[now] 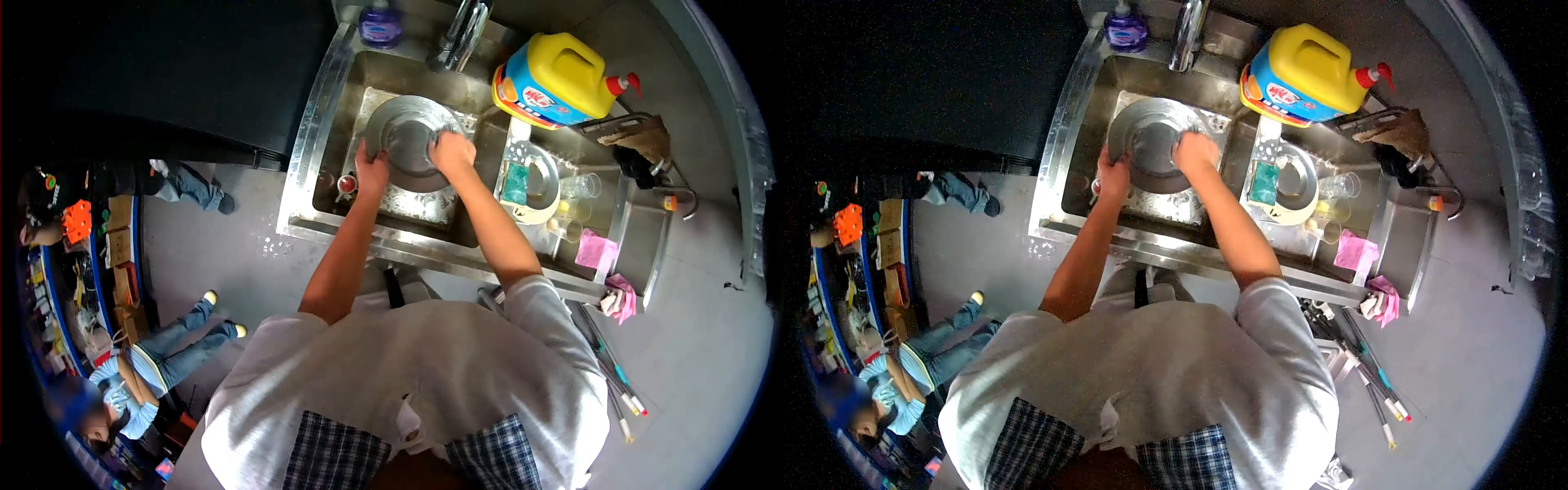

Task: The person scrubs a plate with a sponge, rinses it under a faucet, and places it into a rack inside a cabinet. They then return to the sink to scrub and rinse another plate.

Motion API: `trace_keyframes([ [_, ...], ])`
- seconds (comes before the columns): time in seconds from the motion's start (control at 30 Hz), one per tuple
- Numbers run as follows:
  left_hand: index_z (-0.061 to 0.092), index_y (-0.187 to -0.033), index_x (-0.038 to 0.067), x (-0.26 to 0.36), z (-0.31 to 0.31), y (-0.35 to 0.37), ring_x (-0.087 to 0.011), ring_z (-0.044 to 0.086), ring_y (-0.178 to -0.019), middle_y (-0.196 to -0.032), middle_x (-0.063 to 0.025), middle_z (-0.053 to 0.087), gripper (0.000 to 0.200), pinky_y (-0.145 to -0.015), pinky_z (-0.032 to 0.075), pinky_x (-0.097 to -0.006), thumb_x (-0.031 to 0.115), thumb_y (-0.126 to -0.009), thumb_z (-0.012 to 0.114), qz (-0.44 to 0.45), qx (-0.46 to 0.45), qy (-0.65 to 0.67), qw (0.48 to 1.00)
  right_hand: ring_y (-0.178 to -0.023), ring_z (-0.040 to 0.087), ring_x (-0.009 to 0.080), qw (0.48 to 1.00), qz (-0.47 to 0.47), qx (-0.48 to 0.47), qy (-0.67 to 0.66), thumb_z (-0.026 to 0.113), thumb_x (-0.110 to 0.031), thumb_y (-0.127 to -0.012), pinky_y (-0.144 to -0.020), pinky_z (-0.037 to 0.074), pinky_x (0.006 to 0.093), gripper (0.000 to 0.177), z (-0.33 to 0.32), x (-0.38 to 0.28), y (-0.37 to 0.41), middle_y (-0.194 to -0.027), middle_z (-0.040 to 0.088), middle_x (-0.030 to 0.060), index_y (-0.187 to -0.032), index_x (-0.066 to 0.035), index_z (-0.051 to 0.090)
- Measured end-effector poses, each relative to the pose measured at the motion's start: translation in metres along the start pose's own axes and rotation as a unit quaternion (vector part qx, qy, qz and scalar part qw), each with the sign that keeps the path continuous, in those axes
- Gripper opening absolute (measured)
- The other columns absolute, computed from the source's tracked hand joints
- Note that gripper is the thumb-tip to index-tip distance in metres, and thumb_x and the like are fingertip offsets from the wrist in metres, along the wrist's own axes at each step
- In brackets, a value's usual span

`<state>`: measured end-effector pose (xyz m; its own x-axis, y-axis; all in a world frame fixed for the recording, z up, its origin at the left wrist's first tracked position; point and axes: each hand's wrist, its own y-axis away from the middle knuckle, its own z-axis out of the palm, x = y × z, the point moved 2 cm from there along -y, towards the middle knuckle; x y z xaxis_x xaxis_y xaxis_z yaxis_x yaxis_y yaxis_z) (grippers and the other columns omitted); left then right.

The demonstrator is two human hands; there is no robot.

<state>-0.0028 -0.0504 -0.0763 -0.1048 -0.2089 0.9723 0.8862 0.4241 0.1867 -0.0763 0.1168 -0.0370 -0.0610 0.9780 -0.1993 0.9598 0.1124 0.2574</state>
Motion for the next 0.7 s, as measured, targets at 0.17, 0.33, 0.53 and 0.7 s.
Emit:
trace_keyframes([
  [0.17, 0.052, -0.118, 0.001, -0.019, 0.009, -0.006, -0.0162, 0.055, -0.092, -0.100, -0.0088, 0.062, 0.030, -0.083, 0.044, -0.0284, 0.004, -0.088, 0.054, -0.054, 0.031, 0.023, 0.998, -0.083, 0.063, 0.0382, 0.976, -0.177, -0.036, -0.125, 0.059, -0.030, -0.079, -0.075, 0.051, 0.0461, 0.026, 0.001, -0.024, 0.046, -0.083, 0.066, 0.0193, -0.087, -0.006, 0.066],
  [0.33, 0.044, -0.130, -0.005, -0.018, 0.008, 0.007, -0.0185, 0.056, -0.097, -0.112, -0.0122, 0.060, 0.045, -0.087, 0.043, -0.0288, 0.012, -0.090, 0.057, -0.062, -0.020, 0.017, 0.998, -0.081, 0.064, 0.0383, 0.983, -0.094, 0.105, -0.119, 0.061, -0.031, -0.080, -0.072, 0.050, 0.0477, 0.027, -0.014, -0.048, 0.008, -0.080, 0.066, 0.0194, -0.087, -0.005, 0.064],
  [0.53, 0.046, -0.126, 0.001, -0.001, 0.000, -0.003, -0.0203, 0.057, -0.101, -0.110, -0.0115, 0.061, 0.039, -0.089, 0.043, -0.0309, 0.004, -0.088, 0.055, 0.033, 0.026, -0.015, 0.999, -0.086, 0.065, 0.0360, 0.999, -0.042, 0.015, 0.004, 0.060, -0.035, -0.081, -0.076, 0.051, 0.0456, 0.031, -0.031, -0.007, 0.012, -0.089, 0.067, 0.0180, -0.092, -0.007, 0.067],
  [0.7, 0.045, -0.127, 0.003, 0.014, 0.004, 0.005, -0.0198, 0.056, -0.102, -0.111, -0.0141, 0.060, 0.039, -0.088, 0.044, -0.0313, 0.003, -0.089, 0.054, -0.036, 0.010, 0.038, 0.999, -0.081, 0.061, 0.0427, 0.968, -0.231, 0.019, -0.094, 0.060, -0.033, -0.079, -0.072, 0.048, 0.0514, 0.031, -0.009, -0.067, 0.025, -0.081, 0.062, 0.0266, -0.086, -0.003, 0.064],
])
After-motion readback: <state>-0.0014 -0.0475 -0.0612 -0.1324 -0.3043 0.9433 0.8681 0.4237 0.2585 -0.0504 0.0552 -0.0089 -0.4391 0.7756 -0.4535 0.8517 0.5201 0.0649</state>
